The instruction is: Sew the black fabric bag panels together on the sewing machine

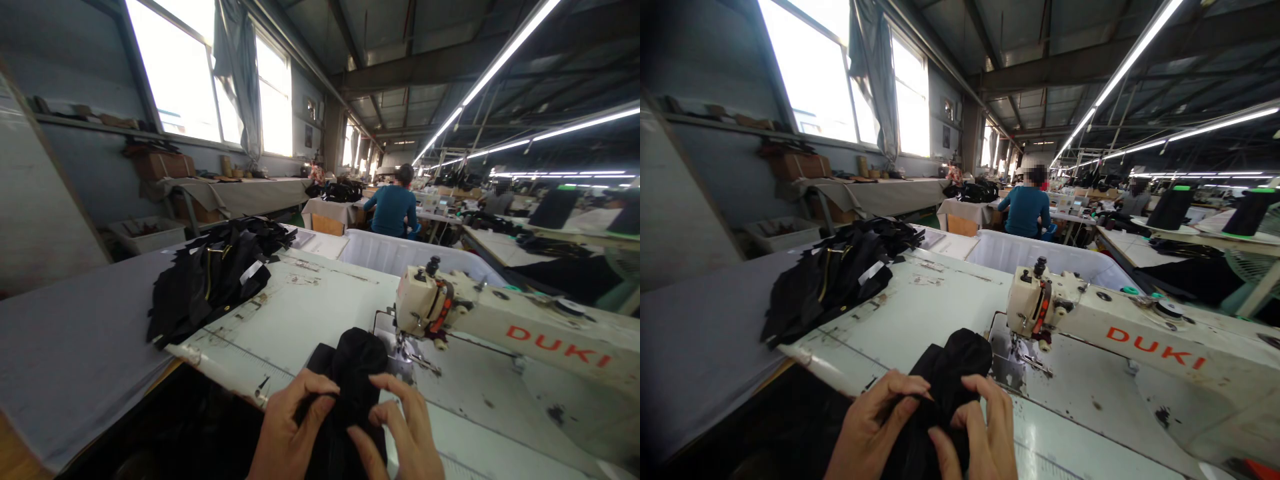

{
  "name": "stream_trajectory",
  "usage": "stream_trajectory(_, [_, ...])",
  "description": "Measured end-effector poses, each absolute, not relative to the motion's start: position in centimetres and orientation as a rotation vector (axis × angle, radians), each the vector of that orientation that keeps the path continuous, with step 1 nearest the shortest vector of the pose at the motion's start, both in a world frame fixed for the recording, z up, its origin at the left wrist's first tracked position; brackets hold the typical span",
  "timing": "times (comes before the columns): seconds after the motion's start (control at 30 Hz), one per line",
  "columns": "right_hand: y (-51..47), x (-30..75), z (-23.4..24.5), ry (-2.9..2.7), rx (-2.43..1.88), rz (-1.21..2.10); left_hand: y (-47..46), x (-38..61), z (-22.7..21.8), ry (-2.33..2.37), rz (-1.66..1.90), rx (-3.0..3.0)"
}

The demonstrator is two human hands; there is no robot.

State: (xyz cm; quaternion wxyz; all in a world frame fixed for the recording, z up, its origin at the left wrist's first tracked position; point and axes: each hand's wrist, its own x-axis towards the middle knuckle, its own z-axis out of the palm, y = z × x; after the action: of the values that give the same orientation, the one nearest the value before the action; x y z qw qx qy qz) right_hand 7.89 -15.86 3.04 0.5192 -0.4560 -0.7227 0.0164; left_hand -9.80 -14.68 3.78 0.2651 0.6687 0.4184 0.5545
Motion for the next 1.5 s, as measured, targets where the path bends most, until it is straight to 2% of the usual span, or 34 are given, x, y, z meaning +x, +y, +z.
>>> stream_trajectory(0.07, [-15.2,7.7,2.6,-1.84,-1.087,0.262,-14.6,-10.7,4.3,1.125,1.531,1.972])
stream_trajectory(0.13, [-14.7,6.6,2.4,-1.866,-1.017,0.675,-14.0,-12.0,6.2,1.038,1.414,2.227])
stream_trajectory(0.23, [-14.4,3.7,1.9,-1.508,-0.824,1.447,-11.3,-12.8,10.2,0.978,0.79,2.49])
stream_trajectory(0.3, [-13.9,2.2,1.2,-1.398,-0.785,1.558,-8.1,-11.6,11.7,0.907,0.506,2.498])
stream_trajectory(0.37, [-12.8,2.5,0.3,-1.069,-0.8,1.663,-4.2,-9.1,11.2,0.785,0.363,2.447])
stream_trajectory(0.47, [-10.1,6.5,-1.0,-1.128,-1.213,1.419,1.2,-4.2,7.2,0.703,0.295,2.438])
stream_trajectory(0.57, [-8.0,11.7,-1.9,-1.237,-1.426,1.401,4.4,-0.1,2.5,0.673,0.255,2.423])
stream_trajectory(0.67, [-7.1,14.8,-2.3,-1.387,-1.619,1.284,5.8,1.9,0.0,0.686,0.242,2.408])
stream_trajectory(0.87, [-7.6,16.2,-3.5,-1.612,-1.767,0.636,6.6,2.3,-0.9,0.742,0.229,2.367])
stream_trajectory(1.0, [-7.2,16.9,-4.5,-1.95,-1.634,-0.082,6.9,2.9,-1.7,0.786,0.289,2.346])
stream_trajectory(1.03, [-7.1,17.1,-4.7,-2.018,-1.536,-0.202,7.0,3.0,-1.7,0.797,0.319,2.343])
stream_trajectory(1.13, [-6.9,17.7,-4.7,-2.137,-1.326,-0.259,6.7,2.7,-0.4,0.811,0.412,2.346])
stream_trajectory(1.37, [-6.5,17.6,-4.0,-2.189,-1.095,-0.333,-0.4,-0.1,8.8,0.708,0.487,2.55])
stream_trajectory(1.43, [-6.3,17.4,-4.0,-2.174,-1.068,-0.342,-2.5,0.1,8.9,0.385,0.355,2.767])
stream_trajectory(1.5, [-6.2,17.5,-4.2,-2.163,-1.071,-0.375,-3.2,0.5,7.2,0.342,0.309,2.934])
